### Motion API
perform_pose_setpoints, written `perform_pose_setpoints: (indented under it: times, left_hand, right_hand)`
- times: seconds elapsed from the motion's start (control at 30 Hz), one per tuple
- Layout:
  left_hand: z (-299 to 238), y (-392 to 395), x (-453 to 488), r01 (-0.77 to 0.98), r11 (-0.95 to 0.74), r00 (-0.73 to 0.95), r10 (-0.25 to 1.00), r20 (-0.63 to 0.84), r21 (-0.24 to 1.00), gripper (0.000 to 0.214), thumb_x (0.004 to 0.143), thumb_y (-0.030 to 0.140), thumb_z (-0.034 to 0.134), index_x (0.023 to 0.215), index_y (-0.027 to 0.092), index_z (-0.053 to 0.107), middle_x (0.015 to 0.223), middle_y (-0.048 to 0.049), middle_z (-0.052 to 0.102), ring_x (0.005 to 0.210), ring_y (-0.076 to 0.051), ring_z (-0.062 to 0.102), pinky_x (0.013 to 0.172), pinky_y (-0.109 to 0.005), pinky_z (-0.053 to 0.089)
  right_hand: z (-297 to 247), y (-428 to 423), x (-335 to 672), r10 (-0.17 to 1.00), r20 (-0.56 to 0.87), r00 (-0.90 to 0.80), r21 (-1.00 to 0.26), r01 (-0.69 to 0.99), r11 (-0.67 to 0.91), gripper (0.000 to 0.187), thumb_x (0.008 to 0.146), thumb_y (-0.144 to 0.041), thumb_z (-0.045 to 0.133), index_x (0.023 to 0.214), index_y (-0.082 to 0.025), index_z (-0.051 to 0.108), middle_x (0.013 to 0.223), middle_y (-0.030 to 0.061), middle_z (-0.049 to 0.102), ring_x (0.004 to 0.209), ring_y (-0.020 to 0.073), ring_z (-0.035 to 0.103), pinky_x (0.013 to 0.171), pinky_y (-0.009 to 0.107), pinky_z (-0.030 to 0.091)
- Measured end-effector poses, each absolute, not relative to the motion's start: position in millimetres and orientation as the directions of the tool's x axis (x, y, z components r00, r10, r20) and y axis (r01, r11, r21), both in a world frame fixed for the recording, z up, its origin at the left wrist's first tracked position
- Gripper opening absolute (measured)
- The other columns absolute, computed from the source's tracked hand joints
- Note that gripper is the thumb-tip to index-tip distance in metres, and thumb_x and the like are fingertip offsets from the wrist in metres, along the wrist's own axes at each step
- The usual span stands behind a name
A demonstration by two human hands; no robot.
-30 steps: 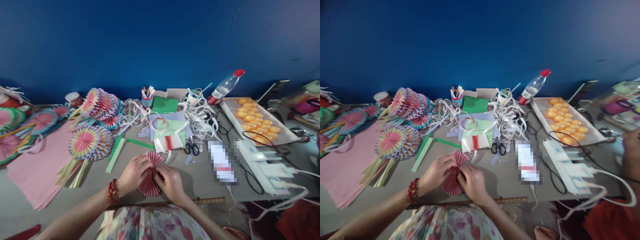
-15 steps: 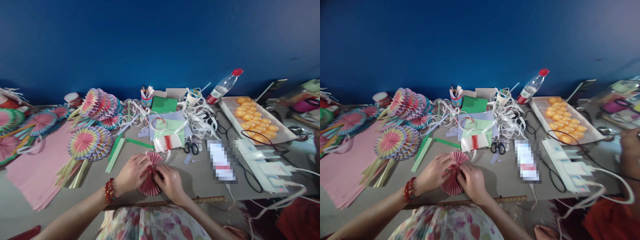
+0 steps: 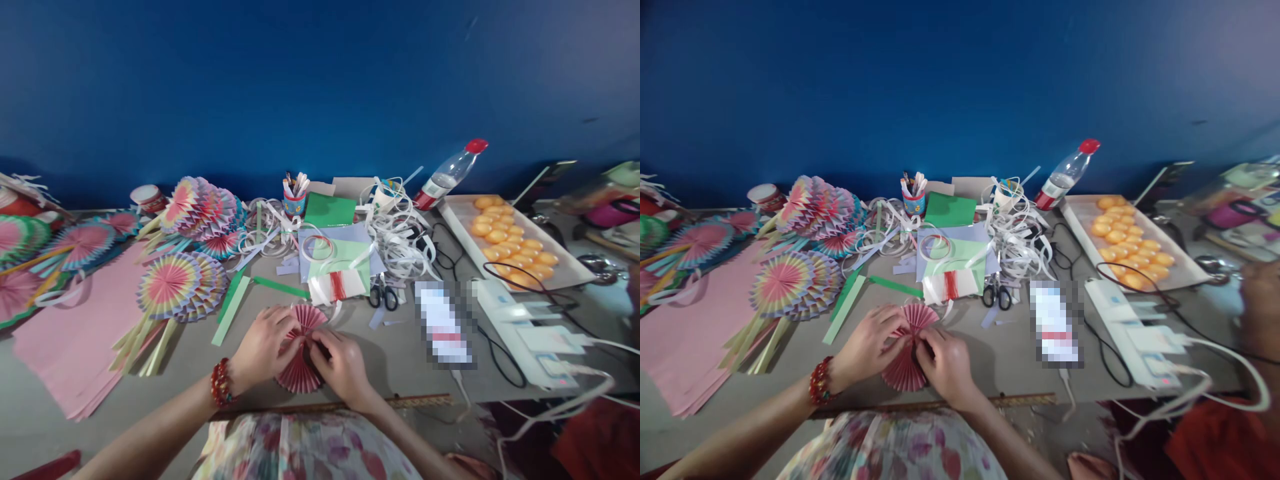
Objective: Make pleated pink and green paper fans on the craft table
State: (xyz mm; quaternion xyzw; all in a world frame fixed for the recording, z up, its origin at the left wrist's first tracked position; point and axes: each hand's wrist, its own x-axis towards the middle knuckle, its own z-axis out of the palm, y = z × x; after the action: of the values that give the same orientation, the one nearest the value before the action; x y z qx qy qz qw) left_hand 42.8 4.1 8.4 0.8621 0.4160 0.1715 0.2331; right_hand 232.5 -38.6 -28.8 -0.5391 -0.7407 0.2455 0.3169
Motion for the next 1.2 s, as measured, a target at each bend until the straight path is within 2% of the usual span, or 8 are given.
perform_pose_setpoints:
  times: [0.17,0.37,0.57,0.77,1.2]
  left_hand:
    - [7,-1,46,0.646,-0.524,0.594,0.802,0.065,0.555,0.005,0.088,0.019,0.056,0.089,0.019,0.061,0.092,-0.0053,0.063,0.093,-0.025,0.057,0.080,-0.038,0.042]
    - [3,-2,46,0.614,-0.493,0.585,0.809,0.064,0.617,0.018,0.086,0.009,0.050,0.096,0.020,0.061,0.099,-0.0054,0.065,0.098,-0.024,0.057,0.082,-0.037,0.041]
    - [0,-4,50,0.639,-0.480,0.561,0.825,0.063,0.601,0.011,0.091,0.017,0.053,0.095,0.020,0.063,0.098,-0.0051,0.066,0.099,-0.024,0.057,0.084,-0.037,0.039]
    - [-2,-5,53,0.631,-0.470,0.532,0.841,0.097,0.617,0.006,0.089,0.016,0.059,0.090,0.020,0.063,0.094,-0.0032,0.066,0.098,-0.022,0.058,0.087,-0.037,0.038]
    - [0,-5,53,0.635,-0.471,0.530,0.842,0.098,0.613,0.007,0.090,0.018,0.055,0.086,0.019,0.061,0.091,-0.0035,0.065,0.096,-0.022,0.058,0.087,-0.037,0.038]
  right_hand:
    - [-29,-39,233,0.959,0.195,-0.204,-0.717,0.638,0.281,0.015,0.085,-0.014,0.054,0.090,-0.021,0.066,0.083,0.0040,0.073,0.073,0.0197,0.067,0.066,0.026,0.044]
    - [-29,-39,235,0.967,0.181,-0.182,-0.754,0.605,0.255,0.014,0.086,-0.015,0.053,0.088,-0.021,0.065,0.083,0.0036,0.073,0.071,0.0184,0.067,0.066,0.025,0.044]
    - [-27,-38,235,0.970,0.163,-0.181,-0.757,0.608,0.240,0.011,0.086,-0.016,0.054,0.087,-0.020,0.064,0.080,0.0027,0.073,0.068,0.0173,0.066,0.063,0.023,0.042]
    - [-22,-37,237,0.971,0.124,-0.205,-0.749,0.622,0.227,0.010,0.087,-0.016,0.053,0.086,-0.020,0.063,0.079,0.0028,0.072,0.066,0.0168,0.064,0.062,0.023,0.041]
    - [-15,-31,243,0.975,0.040,-0.220,-0.805,0.571,0.162,0.013,0.090,-0.016,0.048,0.084,-0.020,0.058,0.078,0.0020,0.069,0.068,0.0162,0.063,0.064,0.023,0.041]
